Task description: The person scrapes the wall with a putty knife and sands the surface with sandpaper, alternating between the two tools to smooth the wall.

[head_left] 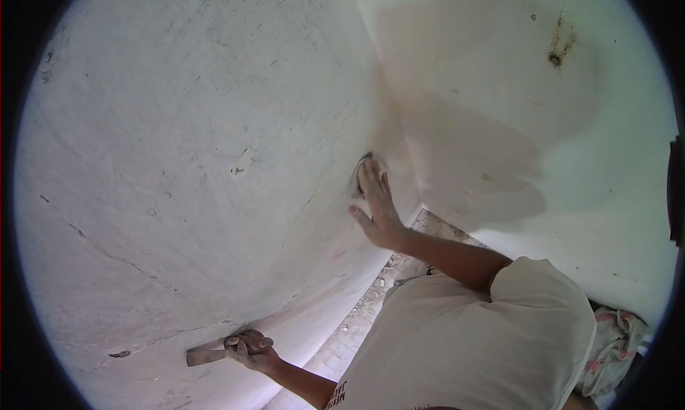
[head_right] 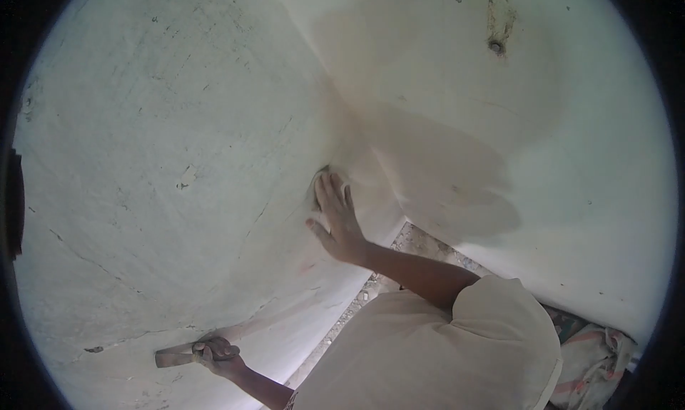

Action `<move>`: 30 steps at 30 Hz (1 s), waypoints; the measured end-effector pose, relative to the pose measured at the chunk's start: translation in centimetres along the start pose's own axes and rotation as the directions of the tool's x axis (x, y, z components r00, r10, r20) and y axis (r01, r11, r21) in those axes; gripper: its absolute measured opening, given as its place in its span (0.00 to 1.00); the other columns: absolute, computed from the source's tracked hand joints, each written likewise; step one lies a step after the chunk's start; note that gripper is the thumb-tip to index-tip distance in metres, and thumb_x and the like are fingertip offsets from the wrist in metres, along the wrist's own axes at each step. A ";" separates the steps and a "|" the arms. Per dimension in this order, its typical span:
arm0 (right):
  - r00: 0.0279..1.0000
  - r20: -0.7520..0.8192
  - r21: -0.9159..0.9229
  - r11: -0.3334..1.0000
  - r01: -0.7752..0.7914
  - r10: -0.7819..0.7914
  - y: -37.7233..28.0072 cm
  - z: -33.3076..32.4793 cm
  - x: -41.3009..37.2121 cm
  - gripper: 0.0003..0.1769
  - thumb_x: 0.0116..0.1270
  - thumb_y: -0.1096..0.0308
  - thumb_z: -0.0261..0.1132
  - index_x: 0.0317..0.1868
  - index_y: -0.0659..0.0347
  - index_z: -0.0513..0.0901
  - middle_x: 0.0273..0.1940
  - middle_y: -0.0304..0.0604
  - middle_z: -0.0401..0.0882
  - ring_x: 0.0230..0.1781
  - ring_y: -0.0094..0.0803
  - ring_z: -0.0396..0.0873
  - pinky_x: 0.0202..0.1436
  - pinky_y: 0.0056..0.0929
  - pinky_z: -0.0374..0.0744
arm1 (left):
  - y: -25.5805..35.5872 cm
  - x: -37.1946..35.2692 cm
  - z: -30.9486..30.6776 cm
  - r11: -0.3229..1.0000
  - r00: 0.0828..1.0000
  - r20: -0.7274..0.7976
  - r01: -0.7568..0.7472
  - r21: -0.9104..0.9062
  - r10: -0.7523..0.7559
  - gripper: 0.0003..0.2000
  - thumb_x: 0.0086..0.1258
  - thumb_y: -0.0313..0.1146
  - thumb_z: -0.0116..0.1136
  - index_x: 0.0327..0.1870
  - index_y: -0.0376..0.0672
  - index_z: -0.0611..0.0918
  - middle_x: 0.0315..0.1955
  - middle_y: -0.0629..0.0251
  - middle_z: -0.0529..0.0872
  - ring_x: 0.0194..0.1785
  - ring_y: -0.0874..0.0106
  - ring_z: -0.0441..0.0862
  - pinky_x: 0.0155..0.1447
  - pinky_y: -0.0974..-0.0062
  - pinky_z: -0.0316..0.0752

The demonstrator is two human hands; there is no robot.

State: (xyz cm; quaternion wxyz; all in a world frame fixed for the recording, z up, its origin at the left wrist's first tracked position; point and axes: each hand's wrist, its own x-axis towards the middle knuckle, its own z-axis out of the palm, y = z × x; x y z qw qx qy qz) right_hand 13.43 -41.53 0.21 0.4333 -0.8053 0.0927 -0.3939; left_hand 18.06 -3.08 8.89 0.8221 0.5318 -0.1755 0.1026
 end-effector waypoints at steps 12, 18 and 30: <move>0.992 0.037 0.053 0.991 -0.123 0.122 -1.2 -1.7 0.1 0.46 0.73 0.61 0.56 0.77 0.67 0.35 0.77 0.65 0.35 0.78 0.62 0.32 0.75 0.64 0.38 | -0.5 -0.8 -0.3 0.998 0.998 -0.030 0.055 0.043 -0.054 0.06 0.67 0.28 0.57 0.41 0.44 0.74 0.13 0.70 0.64 0.16 0.77 0.61 0.13 0.83 0.55; 0.991 0.034 -0.044 0.991 -0.127 0.129 -1.0 -0.7 0.0 0.47 0.73 0.58 0.56 0.76 0.69 0.34 0.77 0.66 0.34 0.78 0.62 0.32 0.75 0.63 0.37 | -0.9 -1.2 -1.2 0.996 0.997 -0.014 0.077 0.035 -0.076 0.06 0.67 0.27 0.56 0.41 0.44 0.74 0.13 0.70 0.63 0.17 0.77 0.61 0.14 0.84 0.57; 0.970 -0.241 0.109 0.994 0.000 0.026 0.2 -1.0 3.0 0.48 0.68 0.62 0.62 0.77 0.68 0.40 0.78 0.61 0.34 0.79 0.56 0.35 0.76 0.55 0.43 | -0.9 -0.9 -0.6 0.998 0.999 0.020 0.045 0.031 -0.046 0.06 0.67 0.31 0.59 0.40 0.44 0.75 0.14 0.70 0.65 0.17 0.77 0.62 0.17 0.82 0.59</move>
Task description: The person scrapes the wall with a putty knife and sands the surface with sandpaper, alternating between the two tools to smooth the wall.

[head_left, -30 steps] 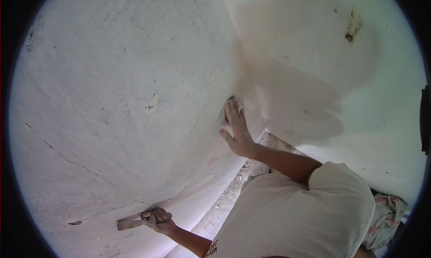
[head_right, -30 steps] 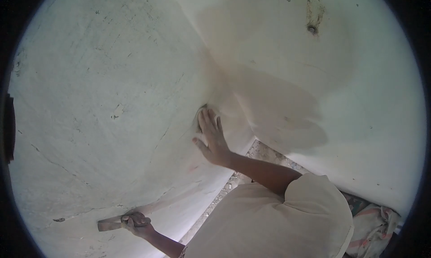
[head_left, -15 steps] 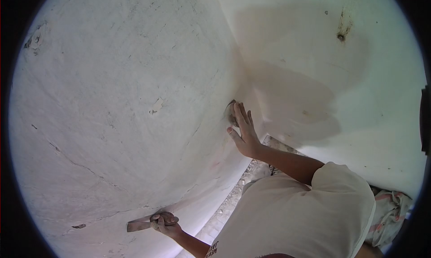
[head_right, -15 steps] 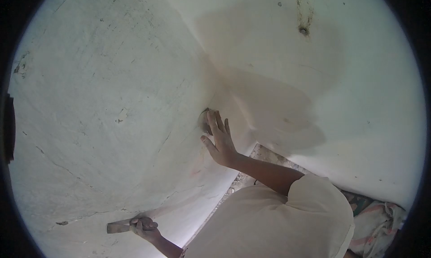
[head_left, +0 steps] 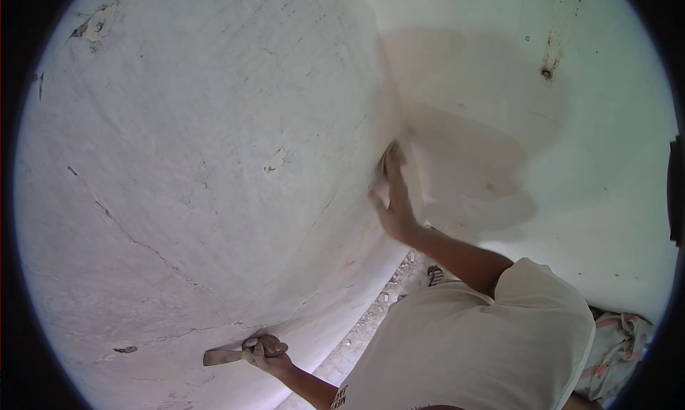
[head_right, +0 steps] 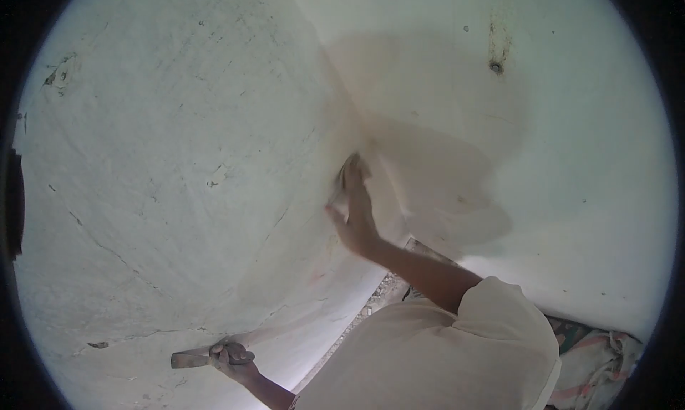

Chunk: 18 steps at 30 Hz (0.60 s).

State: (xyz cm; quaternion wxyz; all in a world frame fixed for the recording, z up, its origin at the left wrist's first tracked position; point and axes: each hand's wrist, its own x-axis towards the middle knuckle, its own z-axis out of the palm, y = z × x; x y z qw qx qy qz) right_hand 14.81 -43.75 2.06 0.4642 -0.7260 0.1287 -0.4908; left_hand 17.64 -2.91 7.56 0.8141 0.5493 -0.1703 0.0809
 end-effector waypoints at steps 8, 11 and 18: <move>0.995 -0.049 -0.092 0.991 -0.093 0.089 0.7 -0.5 2.6 0.49 0.69 0.61 0.62 0.77 0.67 0.38 0.78 0.62 0.32 0.79 0.58 0.33 0.76 0.57 0.41 | -0.7 -0.2 -1.3 0.998 0.999 -0.031 0.013 -0.067 -0.015 0.05 0.68 0.27 0.57 0.41 0.44 0.75 0.13 0.69 0.66 0.17 0.77 0.62 0.14 0.84 0.60; 0.998 0.058 -0.059 0.998 -0.027 0.030 -1.6 1.0 -1.4 0.48 0.70 0.60 0.60 0.76 0.69 0.38 0.78 0.62 0.33 0.78 0.60 0.34 0.77 0.55 0.42 | -0.5 -0.3 -0.2 1.000 0.997 -0.074 0.009 0.008 -0.009 0.08 0.66 0.32 0.59 0.41 0.45 0.74 0.14 0.70 0.65 0.16 0.76 0.62 0.16 0.82 0.61; 0.994 -0.063 0.081 0.993 -0.084 0.089 -0.2 0.8 1.8 0.41 0.74 0.63 0.53 0.76 0.71 0.39 0.77 0.64 0.33 0.79 0.57 0.31 0.78 0.48 0.37 | -0.2 -0.3 -0.3 1.000 1.000 -0.010 -0.018 0.020 0.018 0.06 0.66 0.30 0.58 0.41 0.43 0.75 0.13 0.69 0.65 0.16 0.77 0.63 0.16 0.82 0.61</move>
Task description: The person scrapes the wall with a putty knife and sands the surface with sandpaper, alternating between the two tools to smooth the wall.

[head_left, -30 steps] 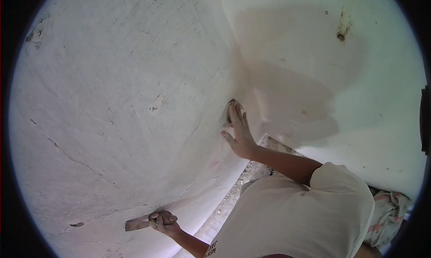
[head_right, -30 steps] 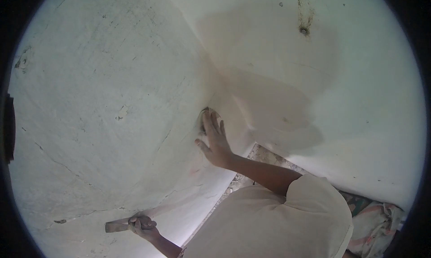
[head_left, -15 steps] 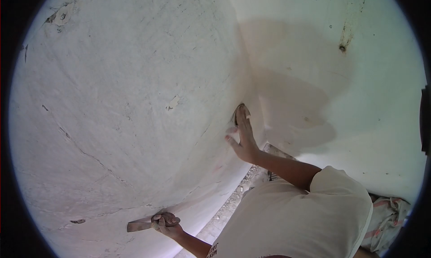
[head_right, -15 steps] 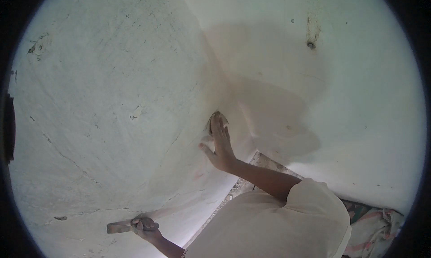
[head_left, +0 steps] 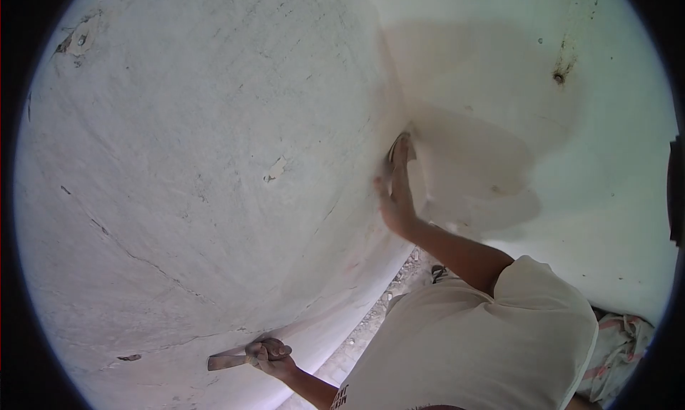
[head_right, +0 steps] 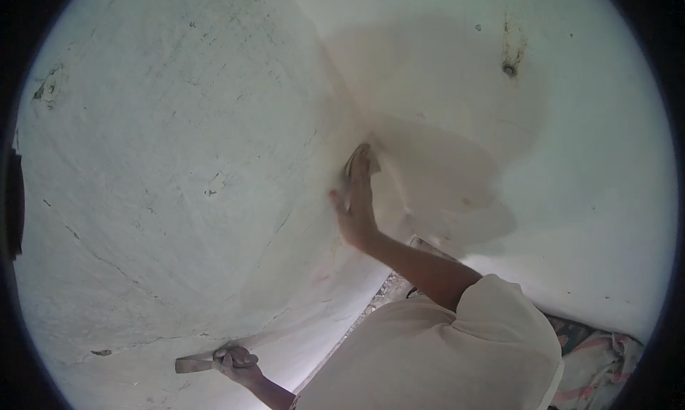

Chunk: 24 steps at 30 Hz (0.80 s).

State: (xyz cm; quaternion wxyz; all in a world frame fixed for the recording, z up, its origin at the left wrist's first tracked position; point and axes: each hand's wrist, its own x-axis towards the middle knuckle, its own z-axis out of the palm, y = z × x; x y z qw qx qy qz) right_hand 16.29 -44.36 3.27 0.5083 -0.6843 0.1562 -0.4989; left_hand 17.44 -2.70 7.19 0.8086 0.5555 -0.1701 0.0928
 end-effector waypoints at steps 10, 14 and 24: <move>0.999 -0.006 -0.088 0.995 -0.045 0.045 -0.2 0.3 -0.1 0.43 0.74 0.65 0.53 0.76 0.70 0.34 0.77 0.63 0.27 0.79 0.56 0.27 0.78 0.49 0.36 | 0.0 -0.4 0.3 0.998 0.995 -0.085 0.054 -0.013 -0.055 0.07 0.65 0.30 0.58 0.41 0.46 0.74 0.12 0.72 0.63 0.15 0.78 0.63 0.15 0.82 0.58; 0.933 0.332 -0.199 0.977 -0.074 0.138 -0.1 -0.1 -6.1 0.44 0.75 0.61 0.52 0.76 0.70 0.33 0.77 0.63 0.26 0.78 0.60 0.26 0.78 0.52 0.36 | -0.3 0.1 0.6 1.000 0.998 -0.065 -0.002 -0.011 0.002 0.07 0.65 0.30 0.58 0.41 0.46 0.74 0.12 0.72 0.63 0.15 0.77 0.63 0.15 0.83 0.57; 0.989 0.144 -0.111 0.992 0.053 -0.037 -0.3 0.4 -3.8 0.47 0.72 0.62 0.56 0.75 0.72 0.32 0.76 0.70 0.24 0.77 0.64 0.24 0.76 0.58 0.33 | -0.5 -0.1 -0.2 0.999 0.991 -0.131 0.028 -0.019 -0.030 0.05 0.66 0.28 0.57 0.41 0.44 0.76 0.12 0.69 0.66 0.14 0.77 0.62 0.13 0.83 0.59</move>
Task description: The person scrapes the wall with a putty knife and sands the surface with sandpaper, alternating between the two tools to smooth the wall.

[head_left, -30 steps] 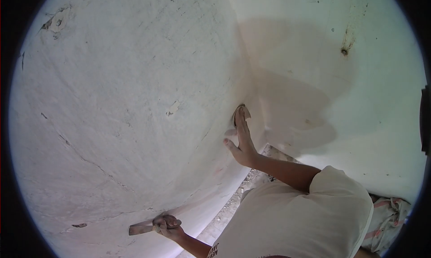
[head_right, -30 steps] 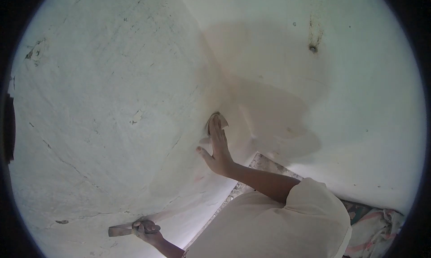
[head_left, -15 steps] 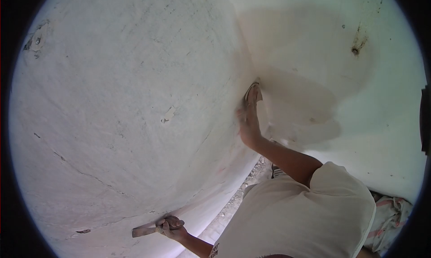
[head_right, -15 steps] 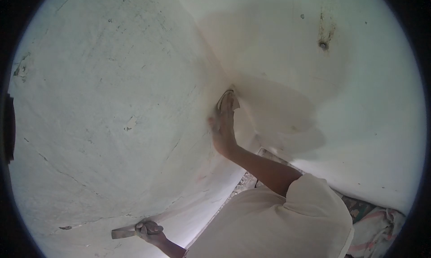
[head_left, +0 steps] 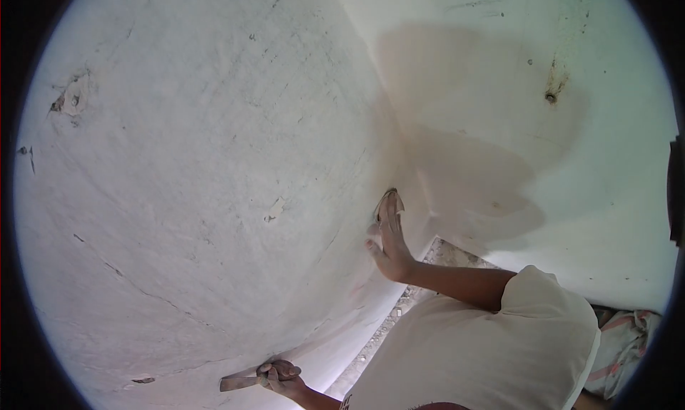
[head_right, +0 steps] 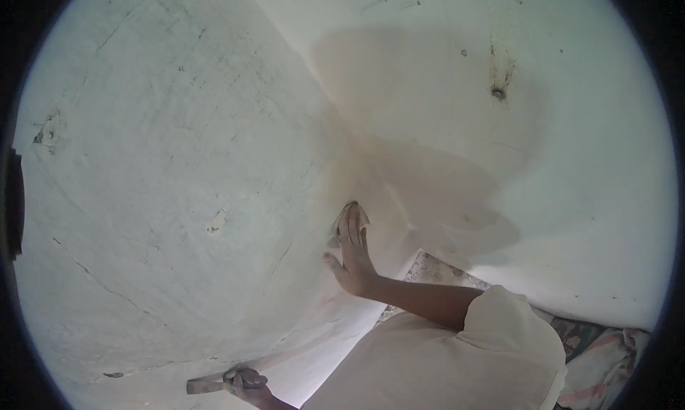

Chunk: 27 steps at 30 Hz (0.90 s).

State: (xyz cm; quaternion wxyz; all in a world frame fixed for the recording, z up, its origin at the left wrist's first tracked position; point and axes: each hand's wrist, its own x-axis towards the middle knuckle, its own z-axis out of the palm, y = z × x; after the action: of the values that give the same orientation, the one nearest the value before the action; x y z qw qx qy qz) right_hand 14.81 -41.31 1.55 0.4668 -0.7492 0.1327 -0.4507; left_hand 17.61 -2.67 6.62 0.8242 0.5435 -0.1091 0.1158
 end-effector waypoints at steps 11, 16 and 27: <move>0.973 0.160 -0.131 0.981 -0.145 0.165 -0.4 -1.7 -0.5 0.49 0.72 0.57 0.57 0.76 0.67 0.33 0.76 0.68 0.26 0.77 0.65 0.30 0.72 0.70 0.42 | -0.3 0.0 -0.3 0.998 0.998 0.052 -0.030 0.051 0.027 0.05 0.66 0.27 0.55 0.40 0.44 0.75 0.11 0.67 0.67 0.13 0.78 0.62 0.10 0.82 0.60; 0.971 0.184 -0.180 0.977 -0.117 0.150 0.8 -2.0 -0.7 0.45 0.72 0.64 0.56 0.76 0.69 0.36 0.76 0.68 0.29 0.78 0.64 0.32 0.74 0.60 0.44 | 0.0 0.1 -0.2 1.000 0.997 0.071 -0.025 0.007 0.024 0.04 0.66 0.26 0.55 0.40 0.43 0.76 0.11 0.67 0.68 0.14 0.77 0.63 0.11 0.81 0.61; 0.999 0.045 -0.030 0.999 -0.027 0.028 1.0 -1.1 -1.4 0.31 0.76 0.74 0.47 0.76 0.68 0.49 0.78 0.62 0.37 0.79 0.52 0.38 0.79 0.41 0.44 | -0.2 0.0 -0.3 0.998 0.995 0.095 -0.021 -0.064 0.027 0.04 0.66 0.25 0.55 0.40 0.41 0.76 0.13 0.65 0.70 0.14 0.76 0.65 0.15 0.80 0.64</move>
State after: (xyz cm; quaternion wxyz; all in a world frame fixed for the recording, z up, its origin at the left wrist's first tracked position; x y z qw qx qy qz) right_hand 13.41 -41.61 0.11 0.4648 -0.7640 0.1389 -0.4253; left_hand 17.66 -2.47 6.31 0.8332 0.5210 -0.1586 0.0961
